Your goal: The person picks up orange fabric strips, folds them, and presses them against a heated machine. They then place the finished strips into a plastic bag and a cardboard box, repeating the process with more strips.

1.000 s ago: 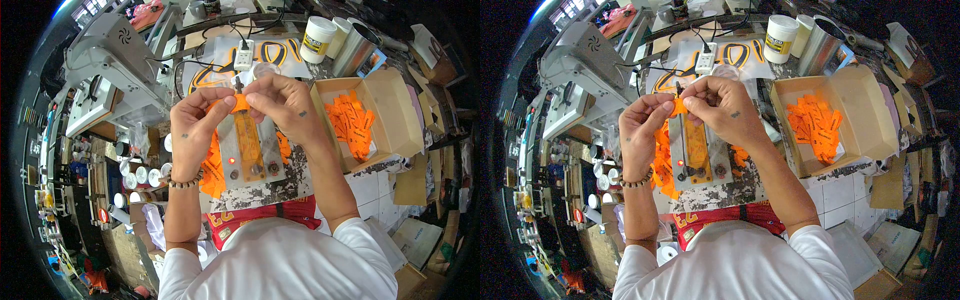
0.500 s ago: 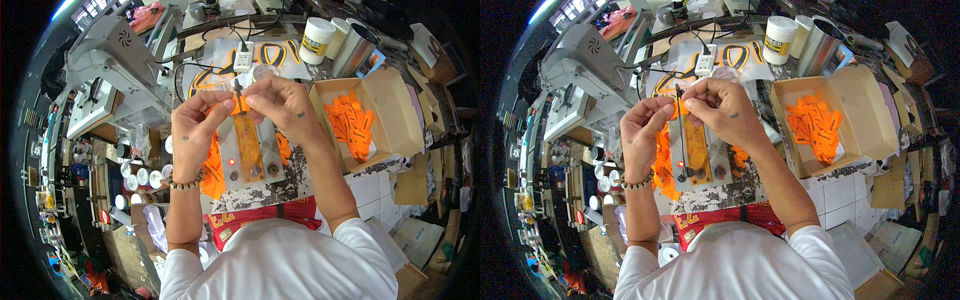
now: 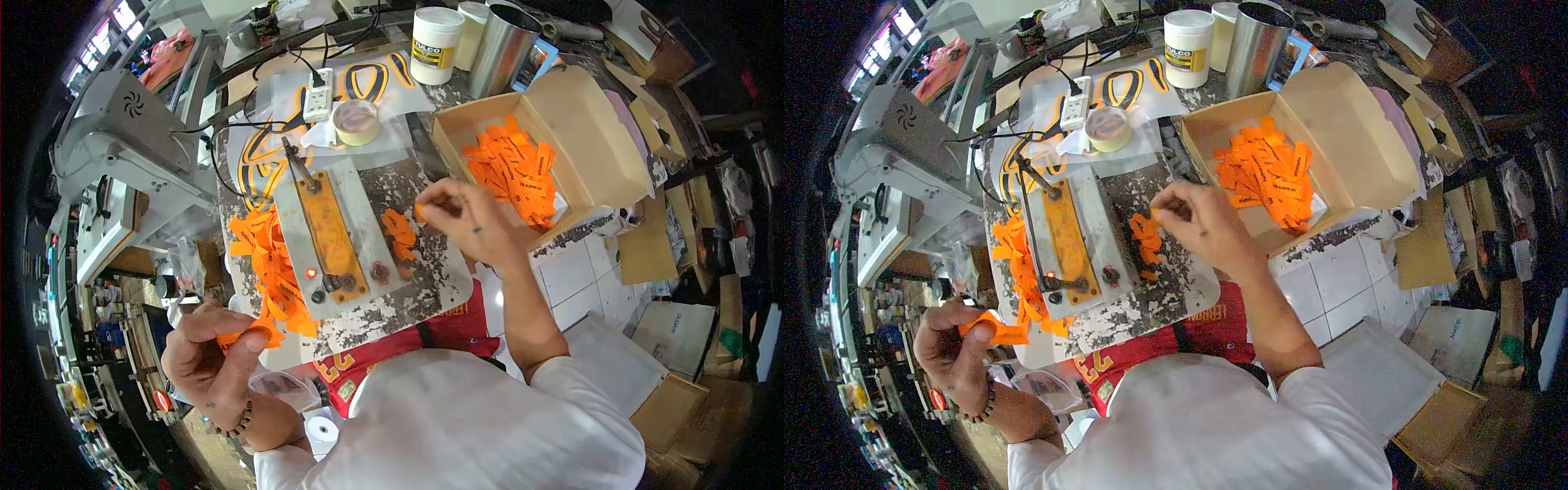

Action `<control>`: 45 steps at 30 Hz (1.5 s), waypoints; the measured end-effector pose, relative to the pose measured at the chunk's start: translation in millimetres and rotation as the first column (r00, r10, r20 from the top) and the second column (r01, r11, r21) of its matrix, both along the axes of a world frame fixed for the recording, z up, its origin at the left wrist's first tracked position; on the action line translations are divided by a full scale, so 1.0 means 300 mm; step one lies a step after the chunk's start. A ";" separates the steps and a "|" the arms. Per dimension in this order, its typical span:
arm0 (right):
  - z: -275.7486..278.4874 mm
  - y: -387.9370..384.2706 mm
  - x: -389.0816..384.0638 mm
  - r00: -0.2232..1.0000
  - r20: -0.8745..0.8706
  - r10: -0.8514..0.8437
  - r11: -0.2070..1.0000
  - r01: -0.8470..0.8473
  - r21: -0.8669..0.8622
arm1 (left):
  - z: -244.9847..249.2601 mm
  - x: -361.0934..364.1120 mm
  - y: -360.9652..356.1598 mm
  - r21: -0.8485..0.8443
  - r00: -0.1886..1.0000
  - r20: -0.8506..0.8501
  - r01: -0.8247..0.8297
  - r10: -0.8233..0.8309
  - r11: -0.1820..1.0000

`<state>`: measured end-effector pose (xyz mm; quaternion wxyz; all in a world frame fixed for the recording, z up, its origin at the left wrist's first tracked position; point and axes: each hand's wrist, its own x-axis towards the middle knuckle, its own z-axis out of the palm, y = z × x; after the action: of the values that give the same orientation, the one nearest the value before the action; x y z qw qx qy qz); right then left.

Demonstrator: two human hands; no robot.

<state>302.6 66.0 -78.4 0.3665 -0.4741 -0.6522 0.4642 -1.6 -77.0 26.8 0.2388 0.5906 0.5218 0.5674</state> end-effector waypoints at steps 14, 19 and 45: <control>0.271 -0.316 -0.080 0.576 -0.430 0.695 0.690 -0.369 0.622 | 0.010 0.175 -0.004 0.358 0.682 -0.085 0.701 -0.726 0.617; 0.298 -0.381 -0.125 0.627 -0.445 0.639 0.736 -0.330 0.591 | 0.063 0.218 -0.017 0.281 0.675 -0.105 0.724 -0.730 0.630; 0.461 -0.043 -0.138 0.879 -0.069 0.471 0.841 -0.424 0.335 | 0.145 0.138 0.191 -0.074 0.985 -0.065 0.155 -0.159 0.985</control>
<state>261.2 53.1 59.9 0.3648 -0.2089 -0.7804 0.4629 40.0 -19.7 70.2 0.2842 0.6410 0.5008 0.5074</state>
